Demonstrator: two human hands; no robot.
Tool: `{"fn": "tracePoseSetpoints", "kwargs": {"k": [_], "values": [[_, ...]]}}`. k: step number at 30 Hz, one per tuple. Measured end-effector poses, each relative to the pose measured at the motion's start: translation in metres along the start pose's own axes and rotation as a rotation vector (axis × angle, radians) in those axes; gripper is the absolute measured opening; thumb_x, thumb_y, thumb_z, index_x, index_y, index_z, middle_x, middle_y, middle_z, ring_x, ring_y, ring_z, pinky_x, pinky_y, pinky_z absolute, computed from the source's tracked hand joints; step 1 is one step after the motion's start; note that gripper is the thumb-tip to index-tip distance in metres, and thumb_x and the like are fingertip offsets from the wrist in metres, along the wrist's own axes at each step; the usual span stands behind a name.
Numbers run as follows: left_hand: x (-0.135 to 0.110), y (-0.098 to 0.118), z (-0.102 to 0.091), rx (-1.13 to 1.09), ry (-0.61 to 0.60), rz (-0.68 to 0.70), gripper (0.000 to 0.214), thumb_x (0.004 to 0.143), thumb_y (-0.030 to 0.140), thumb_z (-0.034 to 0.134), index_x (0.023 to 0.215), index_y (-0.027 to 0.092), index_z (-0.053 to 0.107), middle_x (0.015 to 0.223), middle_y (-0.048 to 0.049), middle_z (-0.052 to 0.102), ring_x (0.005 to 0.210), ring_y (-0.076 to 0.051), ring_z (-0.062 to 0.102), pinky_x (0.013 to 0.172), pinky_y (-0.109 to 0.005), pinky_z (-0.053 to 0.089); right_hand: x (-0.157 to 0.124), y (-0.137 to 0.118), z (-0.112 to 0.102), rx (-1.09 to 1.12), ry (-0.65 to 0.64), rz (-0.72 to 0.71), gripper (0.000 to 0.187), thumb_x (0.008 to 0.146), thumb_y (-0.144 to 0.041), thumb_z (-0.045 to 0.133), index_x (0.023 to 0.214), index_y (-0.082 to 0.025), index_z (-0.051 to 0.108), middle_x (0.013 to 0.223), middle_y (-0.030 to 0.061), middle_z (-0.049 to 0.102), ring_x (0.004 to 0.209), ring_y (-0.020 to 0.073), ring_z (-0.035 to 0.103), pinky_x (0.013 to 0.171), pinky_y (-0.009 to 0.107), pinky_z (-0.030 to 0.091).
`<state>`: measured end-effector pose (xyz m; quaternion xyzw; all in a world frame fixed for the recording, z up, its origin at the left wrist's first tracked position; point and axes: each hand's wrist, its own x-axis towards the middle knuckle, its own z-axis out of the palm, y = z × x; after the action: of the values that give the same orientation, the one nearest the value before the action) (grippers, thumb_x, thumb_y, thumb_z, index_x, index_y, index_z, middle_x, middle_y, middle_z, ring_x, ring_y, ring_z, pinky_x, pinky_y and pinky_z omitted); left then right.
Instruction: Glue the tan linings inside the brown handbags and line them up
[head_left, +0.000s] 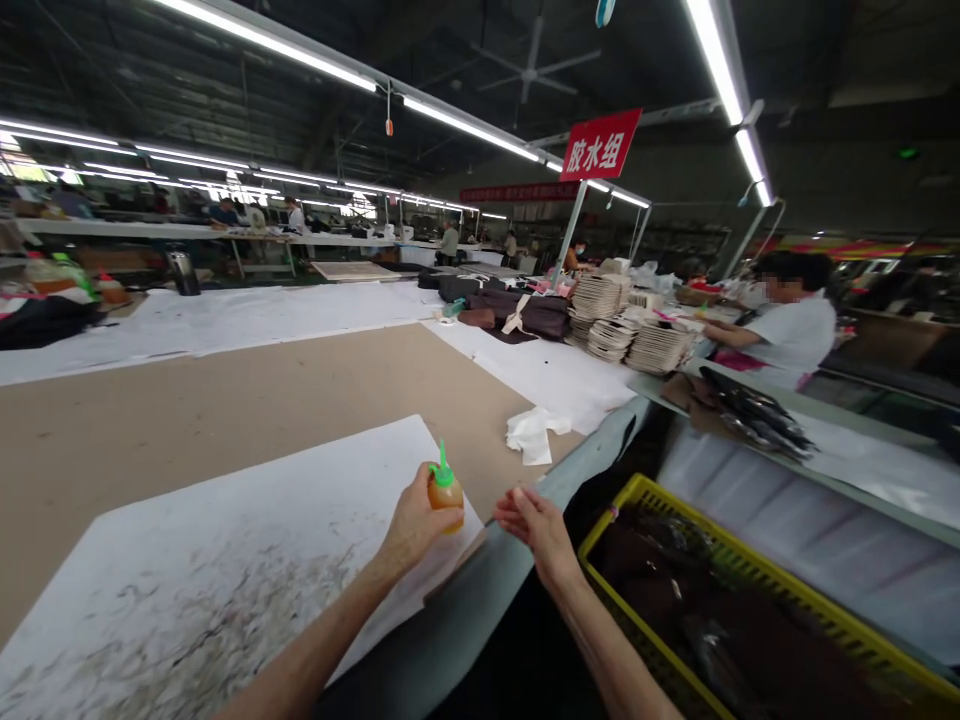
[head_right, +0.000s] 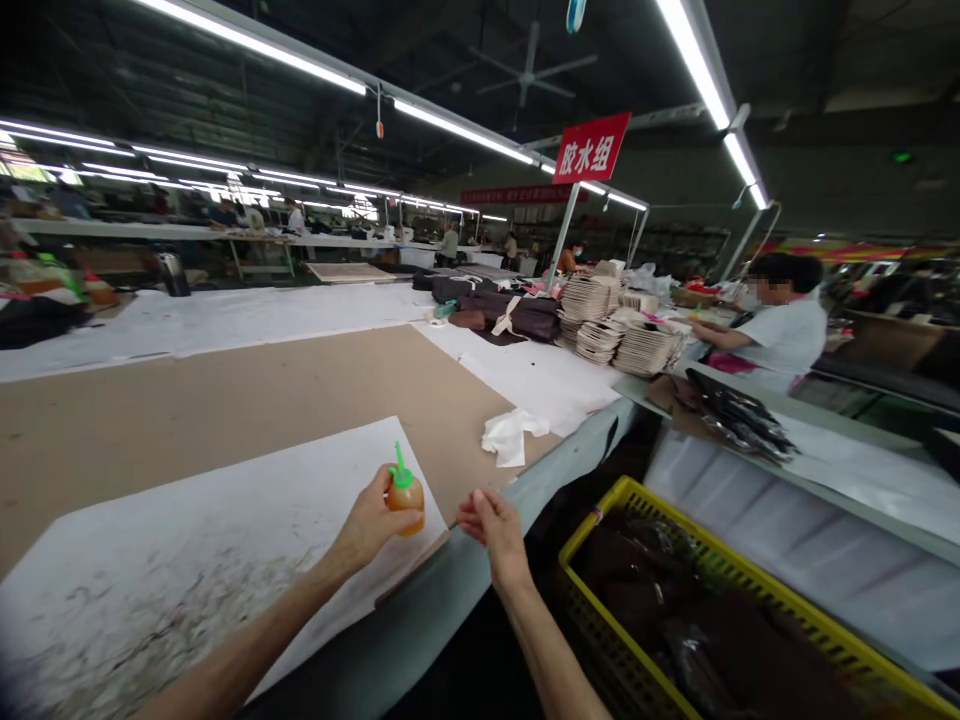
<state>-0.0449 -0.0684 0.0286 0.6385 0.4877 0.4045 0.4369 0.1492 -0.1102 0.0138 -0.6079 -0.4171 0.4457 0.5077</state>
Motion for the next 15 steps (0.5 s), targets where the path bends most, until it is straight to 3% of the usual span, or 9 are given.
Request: {"fn": "tracePoseSetpoints", "kwargs": {"k": [3,8,12,15], "values": [[0.012,-0.012,-0.003,0.144,-0.019,-0.051,0.045,0.061,0.022,0.059,0.103,0.021,0.046,0.076,0.0022,0.058,0.075,-0.019,0.056,0.069,-0.028,0.042,0.042,-0.004,-0.025,-0.378,0.123,-0.233,0.027,0.090,-0.038,0.058,0.106,-0.016,0.061,0.114,0.0089,0.060,0.109,0.0262,0.054,0.096,0.051,0.039],[0.023,-0.033,-0.016,0.125,-0.091,-0.113,0.073,0.065,0.025,0.058,0.133,0.015,0.032,0.106,-0.0074,0.063,0.097,-0.024,0.059,0.089,-0.034,0.042,0.122,-0.006,-0.052,-0.897,0.136,-0.452,0.038,0.088,-0.031,0.062,0.123,-0.020,0.054,0.140,0.0100,0.041,0.131,0.0324,0.030,0.106,0.059,0.021],[0.017,-0.060,-0.010,0.016,-0.119,-0.111,0.063,0.069,0.033,0.061,0.126,0.015,0.043,0.120,-0.0102,0.059,0.111,-0.028,0.054,0.100,-0.037,0.040,0.166,0.021,-0.066,-1.138,0.135,-0.464,0.038,0.089,-0.031,0.060,0.125,-0.020,0.053,0.140,0.0107,0.041,0.129,0.0320,0.034,0.105,0.058,0.025],[0.013,-0.085,0.002,-0.016,-0.013,-0.060,0.054,0.072,0.039,0.058,0.121,0.019,0.046,0.122,-0.0075,0.058,0.114,-0.027,0.054,0.104,-0.036,0.039,0.179,0.044,-0.074,-1.253,0.176,-0.457,0.037,0.092,-0.030,0.056,0.127,-0.020,0.051,0.138,0.0101,0.044,0.128,0.0299,0.037,0.104,0.054,0.030]]}}
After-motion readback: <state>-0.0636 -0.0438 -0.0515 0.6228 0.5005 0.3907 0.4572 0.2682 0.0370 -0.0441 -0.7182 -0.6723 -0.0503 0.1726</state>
